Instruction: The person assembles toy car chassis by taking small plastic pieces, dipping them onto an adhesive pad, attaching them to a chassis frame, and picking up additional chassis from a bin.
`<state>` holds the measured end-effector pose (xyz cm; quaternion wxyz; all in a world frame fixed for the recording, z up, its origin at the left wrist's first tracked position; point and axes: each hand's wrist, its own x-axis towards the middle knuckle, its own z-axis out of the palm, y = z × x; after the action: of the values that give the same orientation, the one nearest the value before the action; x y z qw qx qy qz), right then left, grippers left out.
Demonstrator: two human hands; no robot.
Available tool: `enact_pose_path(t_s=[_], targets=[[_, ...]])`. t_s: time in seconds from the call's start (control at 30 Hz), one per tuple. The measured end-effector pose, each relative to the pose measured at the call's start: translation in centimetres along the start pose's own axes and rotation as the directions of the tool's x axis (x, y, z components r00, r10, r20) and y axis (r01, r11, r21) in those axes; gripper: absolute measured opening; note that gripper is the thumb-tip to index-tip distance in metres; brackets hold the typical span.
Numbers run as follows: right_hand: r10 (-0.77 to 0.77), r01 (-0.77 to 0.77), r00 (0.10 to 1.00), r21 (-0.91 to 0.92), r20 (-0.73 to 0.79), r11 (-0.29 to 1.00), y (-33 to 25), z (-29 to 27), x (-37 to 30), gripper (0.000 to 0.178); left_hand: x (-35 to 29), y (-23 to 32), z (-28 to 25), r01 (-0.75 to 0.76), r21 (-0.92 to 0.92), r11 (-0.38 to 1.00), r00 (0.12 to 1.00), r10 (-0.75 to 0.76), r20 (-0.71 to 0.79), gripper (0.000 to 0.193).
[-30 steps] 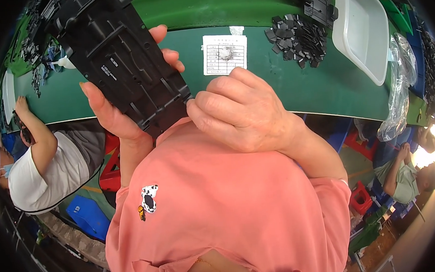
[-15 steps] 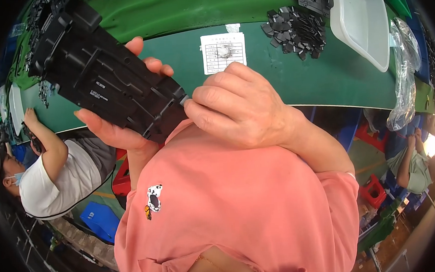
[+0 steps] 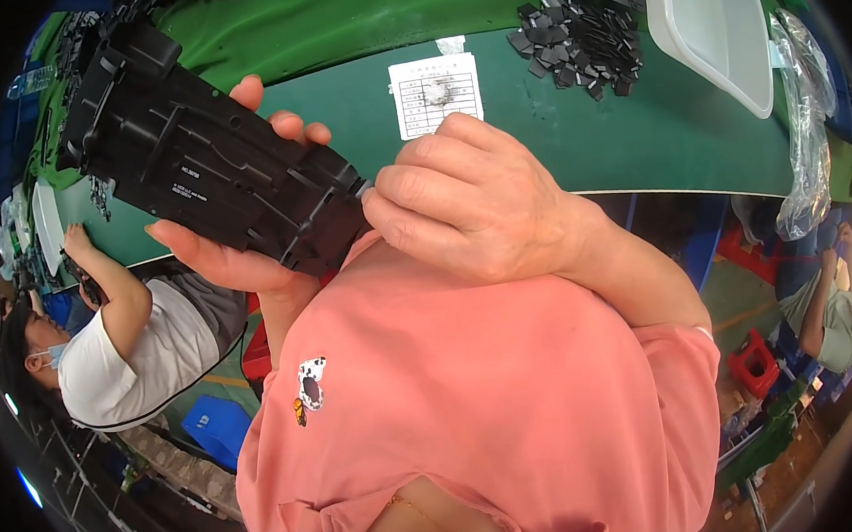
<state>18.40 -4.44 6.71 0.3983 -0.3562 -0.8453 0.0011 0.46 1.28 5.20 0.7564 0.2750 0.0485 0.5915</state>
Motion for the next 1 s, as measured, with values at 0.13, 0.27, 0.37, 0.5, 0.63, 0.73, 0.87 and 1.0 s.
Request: enact_pose_path(t_s=[0.13,0.27,0.37,0.5,0.63,0.73,0.87,1.0], targets=[[0.004,-0.004,1.000,0.007,0.005,1.000,0.0,0.0,0.0,0.021,-0.2,-0.4,0.1,-0.028,0.036,0.999,1.000,0.028,0.013,0.100],[0.016,-0.016,1.000,0.014,0.011,1.000,-0.1,0.1,0.0,0.021,-0.6,-0.2,0.3,0.041,0.105,0.994,0.998,-0.036,-0.046,0.103],[0.018,-0.018,1.000,0.010,-0.007,1.000,-0.1,0.2,0.0,0.021,-0.5,-0.3,0.2,0.014,0.125,0.992,1.000,-0.014,-0.003,0.105],[0.025,-0.025,1.000,0.041,-0.001,0.999,0.1,0.1,0.2,0.023,-0.3,-0.5,0.2,0.006,0.083,0.997,1.000,-0.007,0.011,0.104],[0.168,-0.157,0.984,0.159,-0.055,0.975,0.5,-0.1,-0.1,0.031,0.2,-0.3,-0.3,-0.073,0.097,0.993,0.995,0.067,0.067,0.103],[0.617,-0.583,0.786,0.378,0.036,0.719,-1.0,-1.0,0.2,0.019,0.0,-0.2,-0.2,-0.112,0.099,0.989,0.991,0.105,0.078,0.103],[0.734,-0.802,0.345,0.590,0.585,-0.094,-1.8,-1.9,1.1,0.014,0.1,-0.4,0.5,-0.165,0.095,0.982,0.976,0.149,0.160,0.112],[0.634,-0.827,0.281,0.517,0.720,-0.221,-1.5,-1.8,1.4,0.019,-0.8,-0.1,0.4,-0.072,0.161,0.984,0.991,0.052,0.121,0.116]])
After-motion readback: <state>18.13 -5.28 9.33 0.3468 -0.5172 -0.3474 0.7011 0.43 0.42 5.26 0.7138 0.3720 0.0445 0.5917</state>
